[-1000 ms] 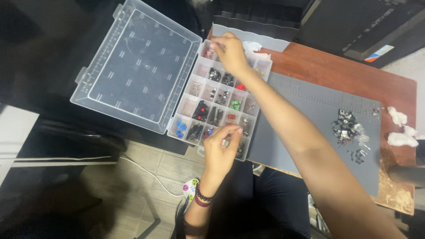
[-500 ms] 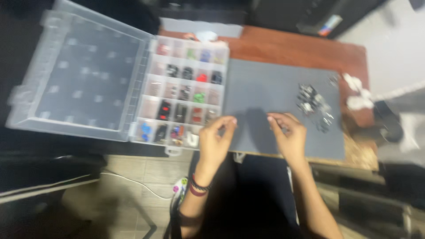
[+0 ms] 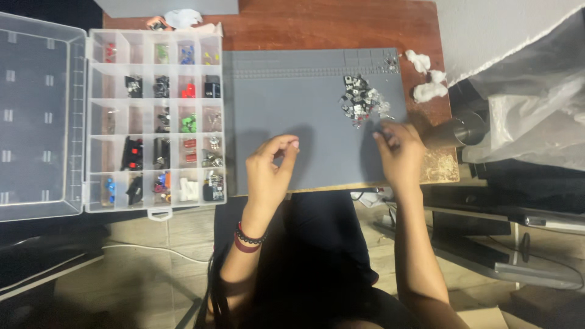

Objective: The person repeatedly picks small electronic components from a compartmentalized parts box and a gray mat, then joins them together by hand. The person handles the components one at a time, assembling them into small units and placing them back on the mat.

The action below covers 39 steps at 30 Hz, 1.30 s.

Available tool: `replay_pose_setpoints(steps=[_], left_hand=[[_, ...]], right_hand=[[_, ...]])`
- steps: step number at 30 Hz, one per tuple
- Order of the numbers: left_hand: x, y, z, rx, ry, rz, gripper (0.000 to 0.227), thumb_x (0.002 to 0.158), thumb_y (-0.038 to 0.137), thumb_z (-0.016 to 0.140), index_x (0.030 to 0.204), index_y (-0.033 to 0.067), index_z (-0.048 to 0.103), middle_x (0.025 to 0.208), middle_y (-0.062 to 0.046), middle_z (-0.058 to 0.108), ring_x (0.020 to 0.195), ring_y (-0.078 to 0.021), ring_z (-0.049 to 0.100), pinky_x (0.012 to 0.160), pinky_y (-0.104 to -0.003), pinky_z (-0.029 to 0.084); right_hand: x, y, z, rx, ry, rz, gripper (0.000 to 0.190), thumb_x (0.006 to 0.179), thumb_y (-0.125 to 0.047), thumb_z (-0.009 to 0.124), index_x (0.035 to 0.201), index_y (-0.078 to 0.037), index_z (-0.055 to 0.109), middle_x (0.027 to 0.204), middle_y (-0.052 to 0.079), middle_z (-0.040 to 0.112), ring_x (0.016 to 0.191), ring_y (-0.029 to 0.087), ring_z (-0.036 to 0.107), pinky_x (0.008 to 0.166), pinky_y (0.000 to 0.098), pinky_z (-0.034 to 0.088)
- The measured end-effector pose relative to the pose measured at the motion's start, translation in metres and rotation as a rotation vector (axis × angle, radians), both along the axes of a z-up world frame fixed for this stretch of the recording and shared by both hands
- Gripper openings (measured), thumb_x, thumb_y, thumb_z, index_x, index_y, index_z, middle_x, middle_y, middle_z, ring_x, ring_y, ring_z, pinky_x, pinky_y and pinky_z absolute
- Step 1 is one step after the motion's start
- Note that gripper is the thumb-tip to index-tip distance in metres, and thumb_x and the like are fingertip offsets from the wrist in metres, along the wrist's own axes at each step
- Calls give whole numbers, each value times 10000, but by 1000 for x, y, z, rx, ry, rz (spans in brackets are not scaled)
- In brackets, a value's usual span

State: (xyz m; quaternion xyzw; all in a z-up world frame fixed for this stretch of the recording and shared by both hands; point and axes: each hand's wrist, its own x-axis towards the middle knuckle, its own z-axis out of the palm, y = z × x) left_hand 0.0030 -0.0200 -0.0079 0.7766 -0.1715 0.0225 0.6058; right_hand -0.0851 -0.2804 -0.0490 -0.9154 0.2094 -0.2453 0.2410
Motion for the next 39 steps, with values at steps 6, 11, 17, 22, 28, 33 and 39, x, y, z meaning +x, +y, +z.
replay_pose_setpoints(steps=[6, 11, 17, 22, 28, 33, 39], left_hand=[[-4, 1, 9, 30, -24, -2, 99, 956, 90, 711, 1045, 98, 754, 790, -67, 770, 755, -229, 738, 752, -366, 625], [-3, 5, 10, 41, -26, 9, 102, 958, 100, 712, 1051, 101, 754, 798, -72, 771, 769, -240, 743, 764, -371, 628], [-3, 14, 10, 70, -25, 35, 91, 952, 119, 725, 1037, 115, 756, 800, -58, 772, 787, -237, 746, 774, -368, 629], [-1, 19, 8, 63, -16, 39, 82, 958, 110, 716, 1029, 110, 758, 801, -62, 771, 793, -245, 742, 775, -378, 628], [0, 22, 11, 50, -16, 32, 82, 959, 129, 720, 1031, 120, 757, 809, -60, 776, 804, -248, 747, 774, -380, 632], [8, 18, 7, -17, 18, -14, 102, 963, 151, 727, 1053, 134, 772, 863, -79, 778, 836, -244, 752, 791, -350, 628], [17, -1, 5, -155, 48, -98, 240, 916, 175, 789, 1150, 125, 765, 1041, -131, 768, 937, -279, 750, 863, -369, 619]], right_hand=[[20, -26, -13, -59, 25, 24, 189, 908, -67, 859, 1080, -12, 805, 918, 152, 684, 702, 304, 651, 679, 409, 527], [38, -9, -15, -123, 109, -137, 72, 893, -139, 882, 947, -124, 836, 839, 56, 678, 747, 263, 688, 701, 365, 559], [47, -8, -36, -136, 132, -296, 89, 843, -135, 887, 902, -150, 823, 782, 15, 668, 753, 247, 690, 695, 373, 568], [52, 1, -31, -173, 198, -334, 50, 886, -62, 801, 873, -79, 756, 825, 41, 602, 817, 259, 673, 705, 367, 580], [55, 4, -18, -237, 224, -361, 52, 945, -32, 714, 901, -51, 695, 908, 74, 588, 852, 276, 689, 709, 375, 609], [52, 29, 11, 242, -80, 29, 155, 1108, -132, 626, 1034, 4, 620, 934, 180, 602, 956, 438, 684, 847, 471, 550], [51, 105, 39, 446, -76, 287, 51, 1047, -101, 629, 1044, -71, 670, 844, 155, 687, 837, 305, 702, 783, 419, 554]])
